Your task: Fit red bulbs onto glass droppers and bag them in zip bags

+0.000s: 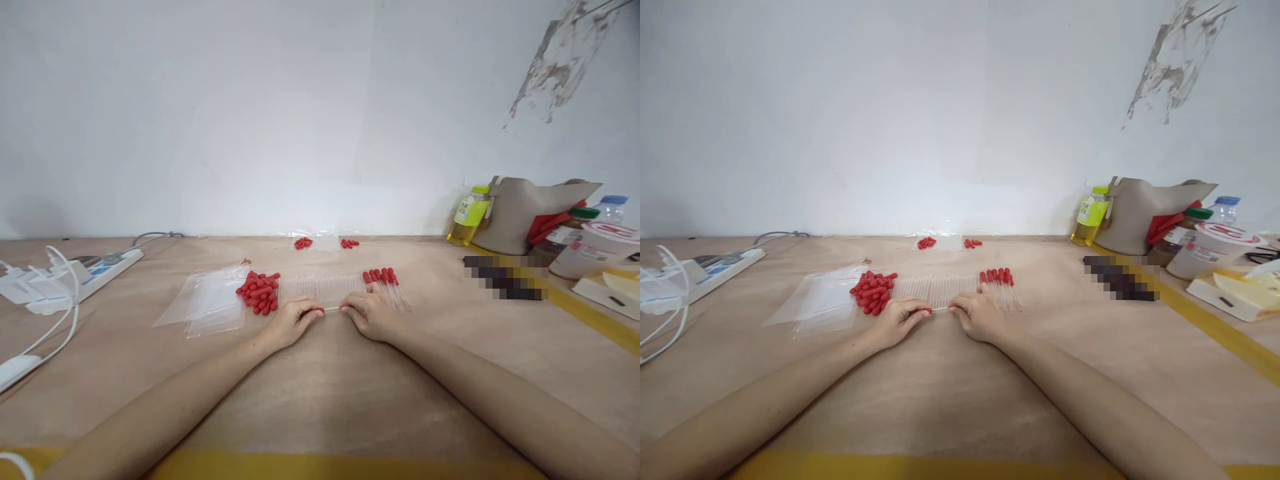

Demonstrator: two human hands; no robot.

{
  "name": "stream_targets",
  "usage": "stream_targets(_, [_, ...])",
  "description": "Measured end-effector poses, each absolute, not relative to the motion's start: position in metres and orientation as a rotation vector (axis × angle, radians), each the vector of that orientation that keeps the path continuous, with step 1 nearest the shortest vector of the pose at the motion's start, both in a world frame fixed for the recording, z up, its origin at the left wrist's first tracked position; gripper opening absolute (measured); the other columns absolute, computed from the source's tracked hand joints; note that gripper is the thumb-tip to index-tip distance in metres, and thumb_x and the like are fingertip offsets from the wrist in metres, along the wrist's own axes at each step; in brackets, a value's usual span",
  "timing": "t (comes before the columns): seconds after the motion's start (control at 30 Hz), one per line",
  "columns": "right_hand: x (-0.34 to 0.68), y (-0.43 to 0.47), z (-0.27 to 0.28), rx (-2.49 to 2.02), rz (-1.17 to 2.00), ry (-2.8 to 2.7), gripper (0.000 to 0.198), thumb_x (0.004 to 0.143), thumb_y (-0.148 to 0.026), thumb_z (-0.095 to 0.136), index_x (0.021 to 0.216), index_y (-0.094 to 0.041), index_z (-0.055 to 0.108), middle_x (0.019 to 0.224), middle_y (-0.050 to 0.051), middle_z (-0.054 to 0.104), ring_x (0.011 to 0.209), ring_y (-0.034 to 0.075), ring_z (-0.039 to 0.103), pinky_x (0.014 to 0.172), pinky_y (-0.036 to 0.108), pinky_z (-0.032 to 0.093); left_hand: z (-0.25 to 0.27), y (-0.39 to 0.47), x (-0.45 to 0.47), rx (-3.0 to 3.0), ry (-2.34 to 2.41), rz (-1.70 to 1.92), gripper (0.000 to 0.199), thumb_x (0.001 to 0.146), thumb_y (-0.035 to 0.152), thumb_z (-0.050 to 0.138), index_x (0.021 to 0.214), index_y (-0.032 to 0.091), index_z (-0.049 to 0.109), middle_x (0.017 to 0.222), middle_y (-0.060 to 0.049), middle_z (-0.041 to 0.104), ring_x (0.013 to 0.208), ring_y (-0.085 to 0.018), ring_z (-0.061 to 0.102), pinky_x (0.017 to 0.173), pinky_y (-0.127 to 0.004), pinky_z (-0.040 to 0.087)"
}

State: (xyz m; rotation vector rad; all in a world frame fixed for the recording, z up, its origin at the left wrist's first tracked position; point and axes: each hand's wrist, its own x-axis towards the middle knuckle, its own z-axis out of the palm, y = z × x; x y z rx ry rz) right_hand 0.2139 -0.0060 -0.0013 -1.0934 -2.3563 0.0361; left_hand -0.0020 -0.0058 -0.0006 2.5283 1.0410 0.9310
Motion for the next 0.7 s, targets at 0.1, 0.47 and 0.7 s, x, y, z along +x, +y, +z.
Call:
stream_targets(0.1, [0.212,-0.009,-0.002,-1.099,0.018,-2.367,0.027,0.089,-0.026,0.035,0.086,-0.020,0.061,0.086,0.003,0.066,0.068,0.013,0.051,0.079,0.033,0.024,-0.002,-0.005,-0.002,2.554,1.063,0.943,0.020,0.086,0.027,0.046,0.086,0.017,0.063,0.077,-0.002,0.062,0.069,-0.013,0.056,0.064,-0.023,0.042])
stream_targets(0.47, [0.207,-0.012,-0.001,-1.094,0.168,-2.433,0.028,0.088,-0.024,0.036,0.069,-0.017,0.055,0.065,-0.001,0.063,0.055,0.009,0.047,0.074,0.028,0.025,-0.003,-0.007,-0.001,2.627,0.922,0.911,0.017,0.086,0.026,0.046,0.084,0.016,0.059,0.079,-0.002,0.058,0.071,-0.012,0.054,0.065,-0.023,0.041])
stream_targets(0.7, [0.206,-0.011,0.015,-1.073,0.099,-2.537,0.028,0.088,-0.027,0.037,0.074,-0.018,0.060,0.071,0.002,0.063,0.067,0.012,0.052,0.074,0.029,0.025,-0.001,-0.001,-0.003,2.579,0.937,0.945,0.017,0.084,0.029,0.051,0.086,0.017,0.063,0.078,-0.002,0.061,0.071,-0.013,0.056,0.065,-0.023,0.043])
